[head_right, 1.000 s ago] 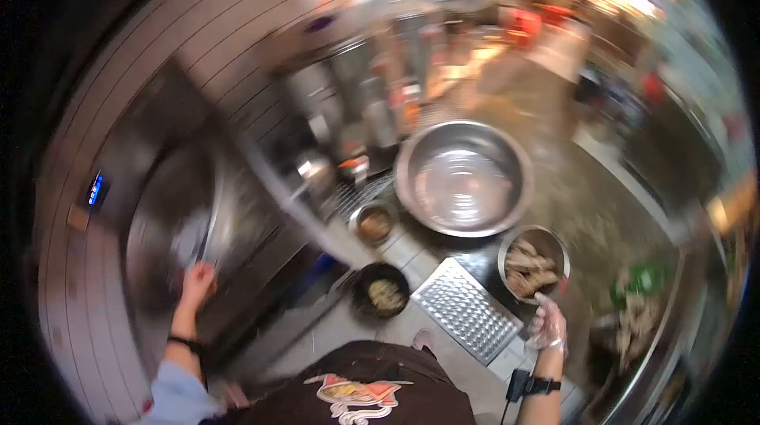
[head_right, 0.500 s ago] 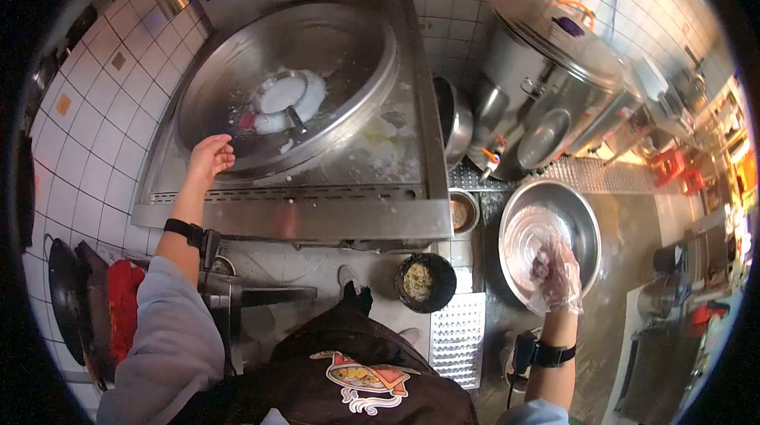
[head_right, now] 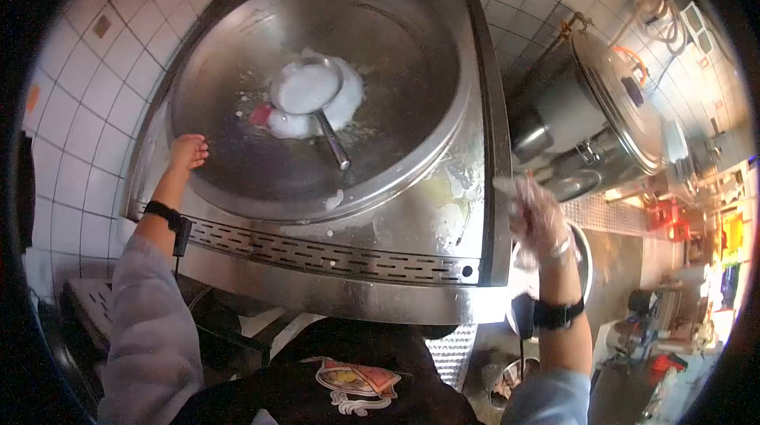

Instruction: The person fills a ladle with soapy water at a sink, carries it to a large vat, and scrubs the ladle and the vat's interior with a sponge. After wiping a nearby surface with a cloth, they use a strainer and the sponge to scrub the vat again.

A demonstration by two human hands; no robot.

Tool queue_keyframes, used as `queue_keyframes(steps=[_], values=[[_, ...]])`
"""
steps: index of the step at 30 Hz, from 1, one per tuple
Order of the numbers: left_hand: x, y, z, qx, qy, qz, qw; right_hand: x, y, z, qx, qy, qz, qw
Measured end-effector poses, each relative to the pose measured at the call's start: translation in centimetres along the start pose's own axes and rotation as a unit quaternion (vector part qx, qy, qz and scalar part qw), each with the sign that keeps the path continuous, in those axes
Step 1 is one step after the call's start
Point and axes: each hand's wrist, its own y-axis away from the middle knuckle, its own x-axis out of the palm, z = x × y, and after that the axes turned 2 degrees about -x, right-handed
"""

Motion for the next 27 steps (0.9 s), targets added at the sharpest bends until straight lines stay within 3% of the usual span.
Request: queue_keyframes(steps=[1,2,3,4,5,7,9,11,13,15,17,19,20,21,23,27], values=[[1.0,0.8,-0.6,-0.006,-0.003,0.015,1.0,0.3,-1.8,0.9,0.016,-0.079,0.058,0.995],[2.8,2.6,-1.9,0.03,0.063,0.075,0.995,1.1,-4.0,1.4,0.025,-0.052,-0.012,0.998],[5.2,4.7,-3.4,0.067,0.13,0.142,0.979,2.3,-6.4,1.9,-0.101,0.076,-0.011,0.992],[7.7,7.0,-4.4,0.089,0.121,0.214,0.965,4.9,-8.0,4.4,0.068,-0.112,-0.109,0.985],[10.1,9.6,-4.9,0.115,0.115,0.281,0.946,5.1,-11.4,4.0,0.031,-0.013,-0.155,0.987],[14.6,15.4,-5.9,0.154,0.104,0.369,0.911,8.8,-16.2,5.1,-0.025,-0.218,-0.017,0.975],[17.6,19.4,-6.3,0.167,0.085,0.443,0.877,11.9,-19.5,5.3,0.007,-0.3,-0.002,0.954],[19.5,21.5,-6.3,0.126,0.129,0.474,0.862,14.9,-22.0,5.3,0.046,-0.318,-0.013,0.947],[20.6,22.4,-7.1,0.023,0.23,0.461,0.857,17.3,-24.1,4.3,0.055,-0.328,0.031,0.942],[21.3,21.4,-7.6,0.016,0.274,0.438,0.856,19.0,-25.9,3.2,0.082,-0.368,0.003,0.926],[22.0,20.9,-8.6,0.013,0.315,0.429,0.846,19.9,-26.9,1.8,0.097,-0.406,0.036,0.908],[22.5,21.1,-9.2,-0.059,0.353,0.398,0.845,20.6,-27.4,0.8,0.115,-0.401,0.0,0.909],[23.0,21.3,-9.1,-0.071,0.347,0.34,0.871,20.7,-27.2,0.4,0.112,-0.392,-0.012,0.913],[23.3,21.2,-8.8,-0.07,0.347,0.335,0.873,20.7,-27.1,0.3,0.114,-0.394,-0.008,0.912],[23.9,20.9,-8.0,-0.035,0.263,0.268,0.926,20.6,-27.2,-0.2,0.131,-0.378,-0.059,0.915],[24.6,20.5,-6.2,-0.028,0.244,0.254,0.935,20.5,-27.4,-1.1,0.125,-0.357,-0.098,0.92]])
